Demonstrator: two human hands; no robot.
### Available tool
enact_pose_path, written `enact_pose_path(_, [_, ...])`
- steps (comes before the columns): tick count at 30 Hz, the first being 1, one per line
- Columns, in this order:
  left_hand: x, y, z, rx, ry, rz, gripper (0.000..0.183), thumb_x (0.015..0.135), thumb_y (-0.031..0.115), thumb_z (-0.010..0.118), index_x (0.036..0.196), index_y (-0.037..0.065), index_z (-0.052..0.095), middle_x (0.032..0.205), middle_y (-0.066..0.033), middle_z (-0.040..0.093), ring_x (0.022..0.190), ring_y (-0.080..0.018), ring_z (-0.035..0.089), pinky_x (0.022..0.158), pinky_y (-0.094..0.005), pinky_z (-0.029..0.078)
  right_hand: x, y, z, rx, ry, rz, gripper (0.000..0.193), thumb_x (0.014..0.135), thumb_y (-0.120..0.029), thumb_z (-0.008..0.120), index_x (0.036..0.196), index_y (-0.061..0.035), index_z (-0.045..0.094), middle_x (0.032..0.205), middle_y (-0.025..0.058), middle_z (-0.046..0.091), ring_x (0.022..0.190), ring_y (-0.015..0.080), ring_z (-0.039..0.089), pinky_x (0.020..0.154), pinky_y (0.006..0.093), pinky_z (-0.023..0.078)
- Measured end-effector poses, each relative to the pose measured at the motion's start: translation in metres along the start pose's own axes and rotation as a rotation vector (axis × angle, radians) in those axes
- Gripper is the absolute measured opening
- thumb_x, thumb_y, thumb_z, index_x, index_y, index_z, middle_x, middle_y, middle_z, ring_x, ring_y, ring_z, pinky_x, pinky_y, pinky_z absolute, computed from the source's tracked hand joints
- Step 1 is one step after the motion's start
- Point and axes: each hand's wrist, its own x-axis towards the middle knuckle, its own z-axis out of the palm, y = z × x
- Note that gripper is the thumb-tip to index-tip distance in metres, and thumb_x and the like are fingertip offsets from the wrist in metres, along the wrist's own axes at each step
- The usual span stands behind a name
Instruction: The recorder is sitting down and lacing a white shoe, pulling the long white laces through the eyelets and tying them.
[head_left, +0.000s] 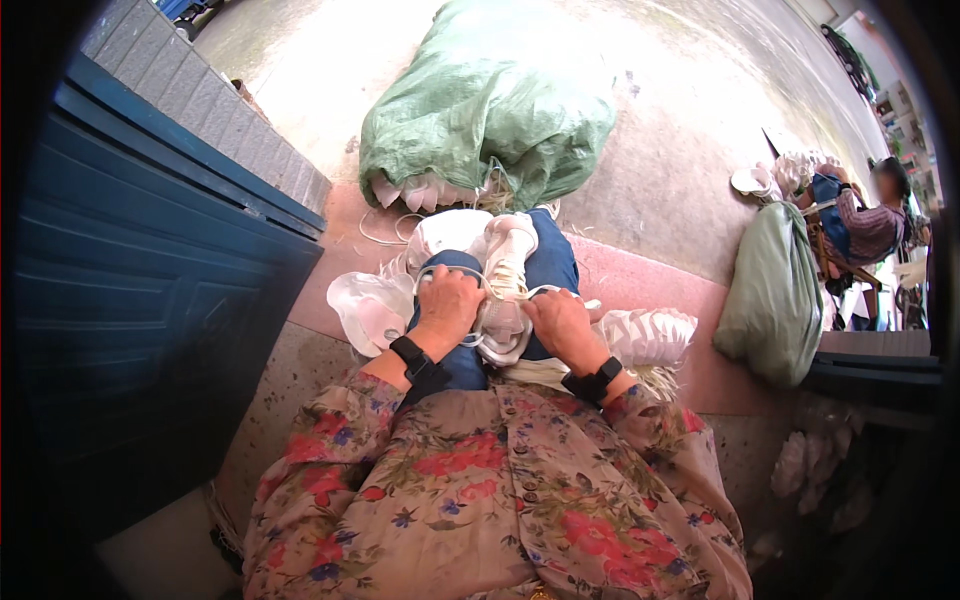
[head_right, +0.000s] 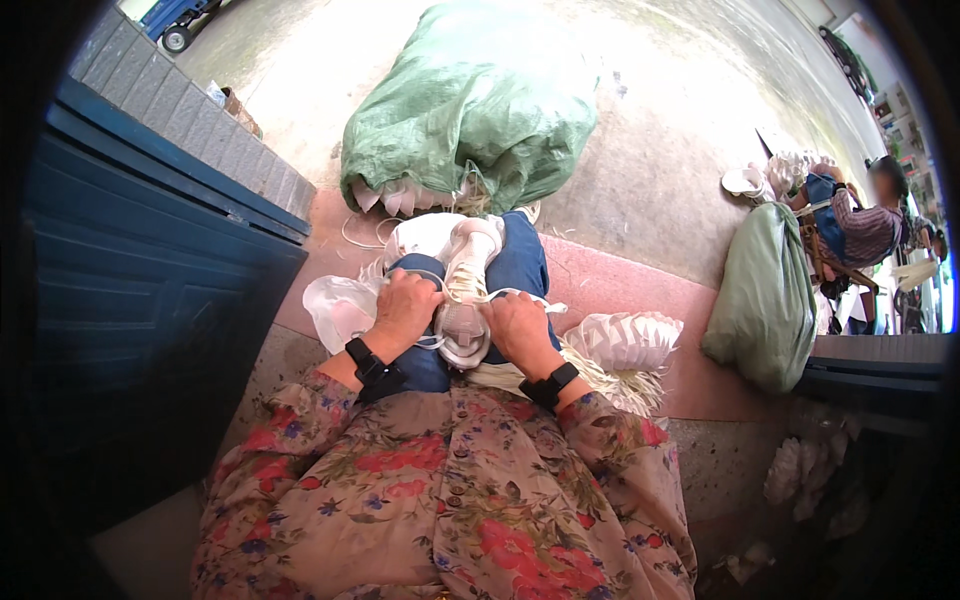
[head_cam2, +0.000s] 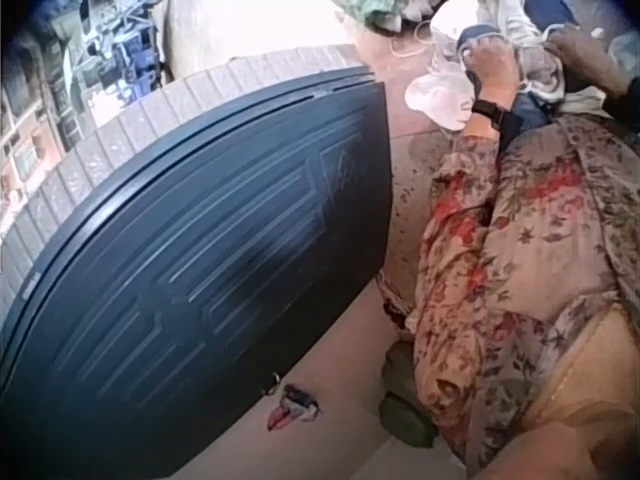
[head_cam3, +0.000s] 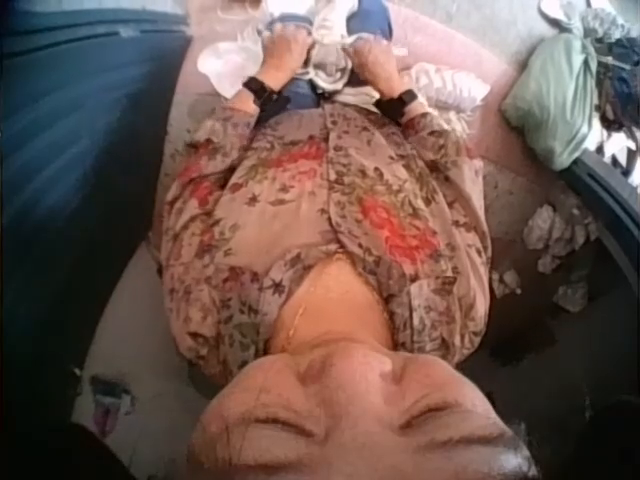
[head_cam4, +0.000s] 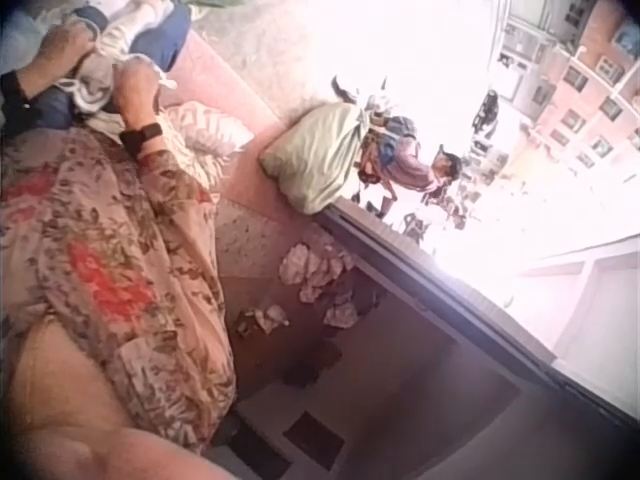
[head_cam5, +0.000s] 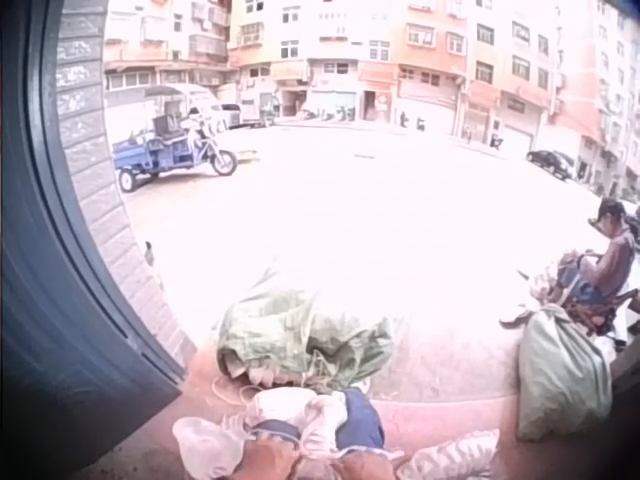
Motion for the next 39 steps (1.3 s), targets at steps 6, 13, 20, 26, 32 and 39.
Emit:
enact_pose_path(6, [-0.013, 0.017, -0.010, 0.137, 0.041, -0.009, 0.019, 0.069, 0.026, 0.064, 0.070, 0.008, 0.058, 0.081, -0.0031, 0.058, 0.088, -0.0232, 0.047, 0.070, -0.0396, 0.035, 0.000, 0.002, 0.008, -0.019, 0.061, -0.057, 0.020, 0.078, -0.023, 0.055, 0.071, -0.0047, 0.057, 0.071, 0.0111, 0.055, 0.072, 0.0296, 0.053, 0.065, 0.0409, 0.041])
enact_pose_path(13, [-0.009, 0.011, -0.009, -0.261, 0.025, -0.200, 0.010, 0.071, 0.019, 0.058, 0.073, 0.010, 0.061, 0.076, -0.0036, 0.056, 0.085, -0.0253, 0.048, 0.069, -0.0396, 0.039, 0.000, 0.004, -0.001, 0.282, 0.101, -0.030, 0.008, 0.076, -0.009, 0.050, 0.072, -0.0030, 0.054, 0.071, 0.0124, 0.055, 0.071, 0.0306, 0.053, 0.065, 0.0373, 0.042])
enact_pose_path(20, [0.007, 0.011, -0.019, -0.095, 0.184, 0.163, 0.017, 0.067, 0.016, 0.064, 0.081, 0.007, 0.059, 0.091, -0.0056, 0.053, 0.091, -0.0266, 0.046, 0.072, -0.0366, 0.040, 0.013, -0.004, -0.004, -0.268, -0.046, -0.282, 0.005, 0.068, -0.011, 0.053, 0.072, -0.0079, 0.054, 0.070, 0.0081, 0.054, 0.074, 0.0236, 0.050, 0.063, 0.0344, 0.038])
enact_pose_path(26, [0.021, 0.013, -0.019, 0.071, 0.044, 0.314, 0.009, 0.070, 0.014, 0.055, 0.075, 0.007, 0.057, 0.079, -0.0058, 0.055, 0.086, -0.0247, 0.049, 0.070, -0.0378, 0.039, 0.016, 0.001, -0.019, -0.111, 0.158, -0.442, 0.004, 0.069, -0.008, 0.052, 0.070, -0.0097, 0.055, 0.078, 0.0070, 0.053, 0.075, 0.0224, 0.050, 0.065, 0.0340, 0.038])
enact_pose_path(32, [0.004, -0.005, -0.025, 0.167, 0.022, 0.313, 0.006, 0.069, 0.012, 0.053, 0.071, 0.009, 0.058, 0.062, -0.0049, 0.057, 0.073, -0.0209, 0.052, 0.064, -0.0365, 0.036, 0.019, -0.020, -0.177, 0.902, 0.645, -0.169, 0.014, 0.091, -0.012, 0.040, 0.081, -0.0060, 0.048, 0.064, 0.0044, 0.048, 0.063, 0.0175, 0.054, 0.060, 0.0316, 0.045])
enact_pose_path(39, [0.003, -0.008, -0.032, 0.153, 0.007, 0.150, 0.007, 0.072, 0.012, 0.052, 0.073, 0.008, 0.058, 0.062, -0.0088, 0.057, 0.070, -0.0243, 0.053, 0.064, -0.0379, 0.038, 0.019, -0.005, -0.155, 1.088, 0.296, 0.225, 0.018, 0.091, -0.020, 0.044, 0.082, -0.0050, 0.048, 0.062, -0.0001, 0.044, 0.048, 0.0062, 0.042, 0.039, 0.0193, 0.038])
